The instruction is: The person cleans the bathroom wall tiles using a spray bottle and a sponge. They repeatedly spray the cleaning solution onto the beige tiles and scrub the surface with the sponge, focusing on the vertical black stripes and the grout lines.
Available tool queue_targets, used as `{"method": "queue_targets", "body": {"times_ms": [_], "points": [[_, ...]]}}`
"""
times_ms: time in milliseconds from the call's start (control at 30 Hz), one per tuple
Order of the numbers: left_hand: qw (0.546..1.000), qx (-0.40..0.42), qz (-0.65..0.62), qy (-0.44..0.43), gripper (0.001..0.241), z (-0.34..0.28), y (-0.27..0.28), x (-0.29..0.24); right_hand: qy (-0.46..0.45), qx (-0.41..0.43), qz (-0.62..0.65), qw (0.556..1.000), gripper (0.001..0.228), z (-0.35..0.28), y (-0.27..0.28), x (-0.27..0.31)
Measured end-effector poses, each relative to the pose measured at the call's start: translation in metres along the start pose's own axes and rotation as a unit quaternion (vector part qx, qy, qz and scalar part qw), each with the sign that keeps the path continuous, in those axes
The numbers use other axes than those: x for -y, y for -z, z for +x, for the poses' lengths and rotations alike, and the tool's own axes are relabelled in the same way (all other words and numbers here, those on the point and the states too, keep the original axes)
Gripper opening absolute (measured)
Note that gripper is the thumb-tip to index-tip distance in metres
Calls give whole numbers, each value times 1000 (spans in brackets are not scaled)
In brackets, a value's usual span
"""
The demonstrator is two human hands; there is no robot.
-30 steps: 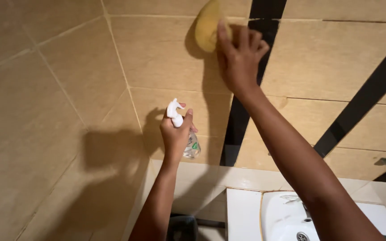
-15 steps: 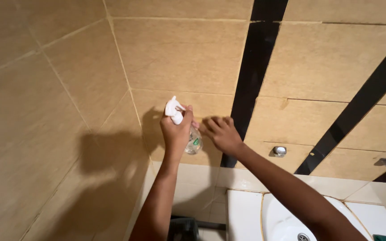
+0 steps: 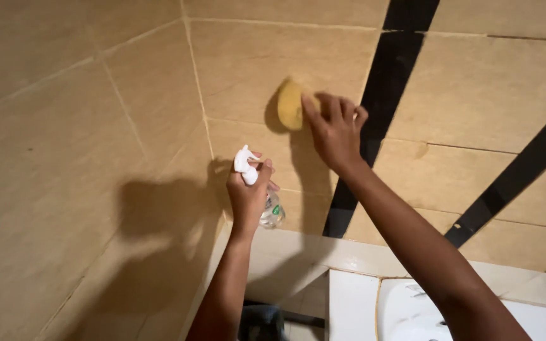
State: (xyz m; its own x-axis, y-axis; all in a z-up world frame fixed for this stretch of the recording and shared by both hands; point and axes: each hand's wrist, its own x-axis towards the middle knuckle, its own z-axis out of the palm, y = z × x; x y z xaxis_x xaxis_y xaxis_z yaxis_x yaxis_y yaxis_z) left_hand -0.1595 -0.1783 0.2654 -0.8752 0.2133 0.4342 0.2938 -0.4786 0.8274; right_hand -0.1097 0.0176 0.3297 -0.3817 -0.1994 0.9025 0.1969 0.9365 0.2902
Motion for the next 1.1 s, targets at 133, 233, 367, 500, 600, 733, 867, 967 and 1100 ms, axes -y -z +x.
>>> {"method": "queue_targets", "body": {"times_ms": [133, 233, 367, 500, 600, 733, 867, 967, 1100], "points": [[1000, 7, 16, 2, 23, -1, 17, -2, -7, -54, 15, 998, 53, 47, -9, 14], [999, -1, 39, 14, 24, -1, 26, -7, -17, -78, 33, 996, 56, 64, -18, 26], [999, -16, 33, 6, 25, 0, 34, -5, 35, -37, -14, 999, 57, 50, -29, 33], [1000, -13, 20, -4, 24, -1, 38, -3, 118, 44, 10, 992, 59, 7, -42, 46], [999, -24, 18, -30, 24, 0, 35, 6, 147, 86, 41, 985, 56, -40, -47, 61], [994, -55, 92, 8, 17, -2, 39, 12, 169, 156, 32, 973, 62, -103, -55, 65], [994, -66, 88, 9, 17, -5, 43, 12, 171, 187, 65, 965, 66, -135, -60, 61], [997, -69, 45, -9, 19, -9, 48, 12, 150, 183, 89, 968, 65, -114, -54, 58], [995, -83, 53, 19, 24, -8, 51, 9, 80, 149, 46, 984, 67, -40, -45, 54]]}}
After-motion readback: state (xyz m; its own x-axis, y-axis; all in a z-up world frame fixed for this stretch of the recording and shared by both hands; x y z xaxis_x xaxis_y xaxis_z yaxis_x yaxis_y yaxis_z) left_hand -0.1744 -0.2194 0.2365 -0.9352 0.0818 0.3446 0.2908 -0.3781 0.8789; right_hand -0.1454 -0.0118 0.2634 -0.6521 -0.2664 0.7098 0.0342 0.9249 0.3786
